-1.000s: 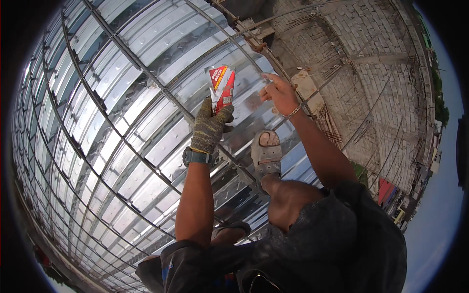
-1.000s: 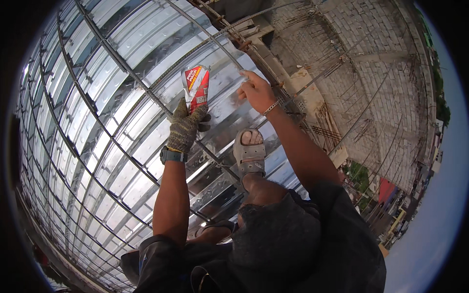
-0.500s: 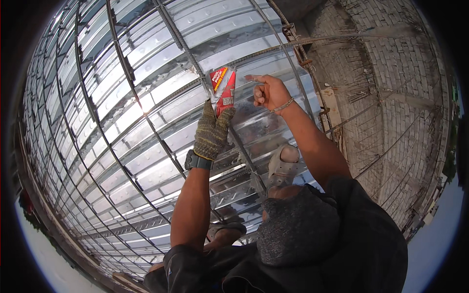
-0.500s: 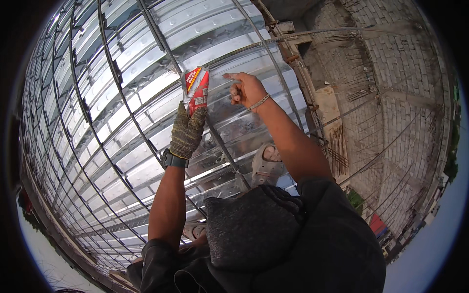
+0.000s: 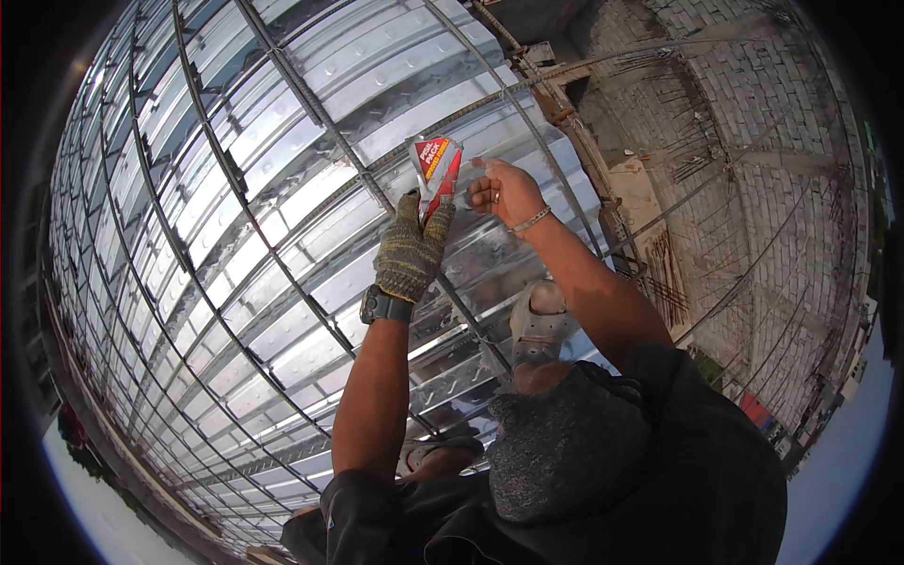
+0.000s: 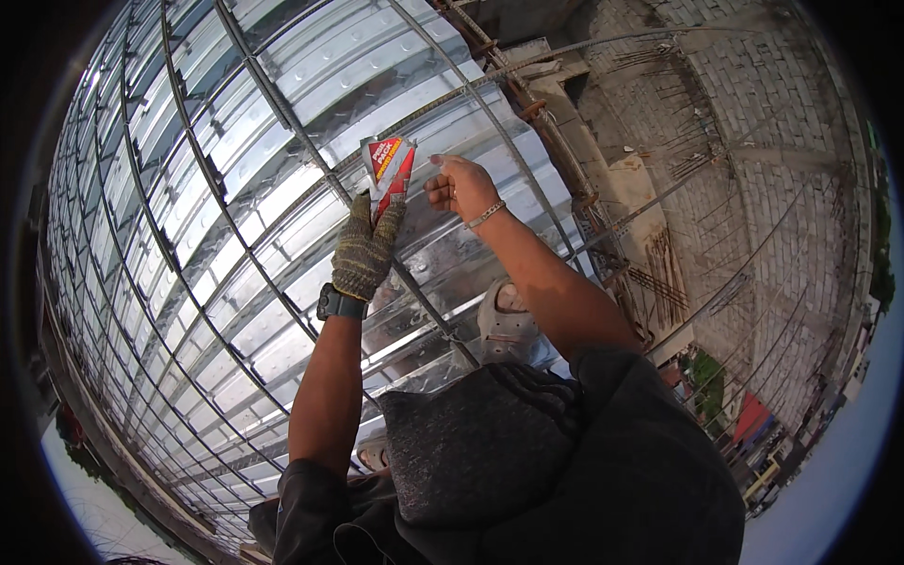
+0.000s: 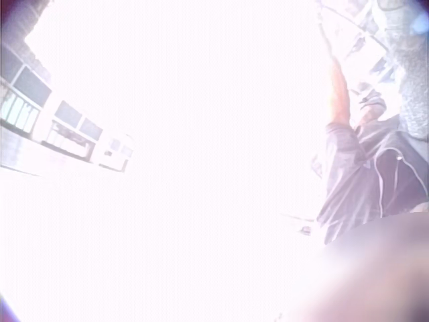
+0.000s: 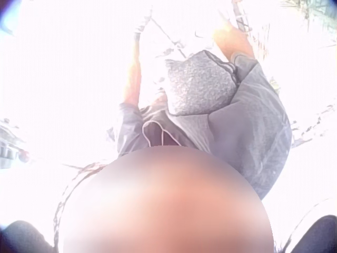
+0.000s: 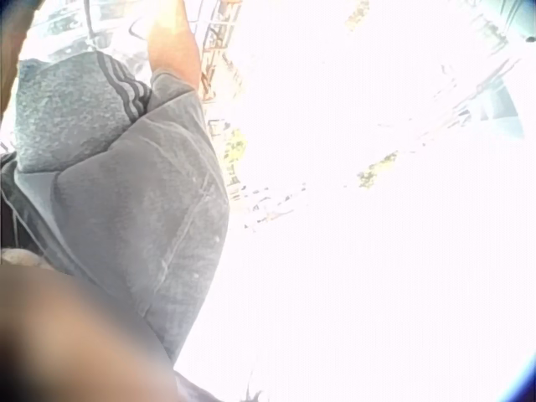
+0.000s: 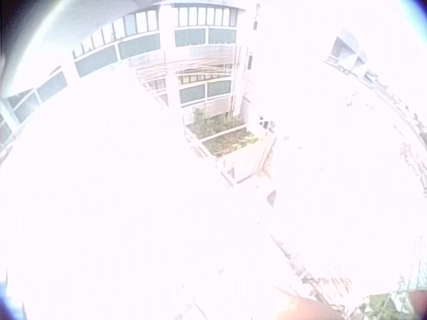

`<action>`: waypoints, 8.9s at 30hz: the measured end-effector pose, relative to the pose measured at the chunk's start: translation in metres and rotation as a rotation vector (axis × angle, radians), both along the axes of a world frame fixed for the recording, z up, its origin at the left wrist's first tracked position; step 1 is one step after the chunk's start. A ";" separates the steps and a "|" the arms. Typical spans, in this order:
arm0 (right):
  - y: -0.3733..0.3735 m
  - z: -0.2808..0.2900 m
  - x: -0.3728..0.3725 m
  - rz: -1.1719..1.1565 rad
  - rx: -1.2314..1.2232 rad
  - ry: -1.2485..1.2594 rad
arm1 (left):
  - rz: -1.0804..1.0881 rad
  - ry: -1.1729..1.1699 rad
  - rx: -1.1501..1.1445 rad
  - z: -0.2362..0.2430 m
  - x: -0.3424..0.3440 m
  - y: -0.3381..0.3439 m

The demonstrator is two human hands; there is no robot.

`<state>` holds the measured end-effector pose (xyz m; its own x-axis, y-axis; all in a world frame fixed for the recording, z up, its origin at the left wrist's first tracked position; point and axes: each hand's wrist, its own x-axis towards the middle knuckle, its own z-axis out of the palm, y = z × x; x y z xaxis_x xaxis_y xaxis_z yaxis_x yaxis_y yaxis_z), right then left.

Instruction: Applying sealant or adhesive to a metal roof frame and positioning roof sheets.

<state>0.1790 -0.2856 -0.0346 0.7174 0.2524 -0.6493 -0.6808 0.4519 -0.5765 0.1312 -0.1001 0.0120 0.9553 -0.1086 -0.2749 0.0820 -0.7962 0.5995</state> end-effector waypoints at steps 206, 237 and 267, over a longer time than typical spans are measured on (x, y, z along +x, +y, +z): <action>0.040 -0.008 -0.081 0.628 -0.758 -0.840 | 0.001 0.082 0.269 0.057 0.041 0.152; 0.037 -0.003 -0.082 0.592 -0.712 -0.918 | 0.080 0.062 0.399 0.025 0.078 0.109; 0.039 -0.013 -0.087 0.553 -0.756 -0.959 | 0.024 0.074 0.450 0.027 0.083 0.094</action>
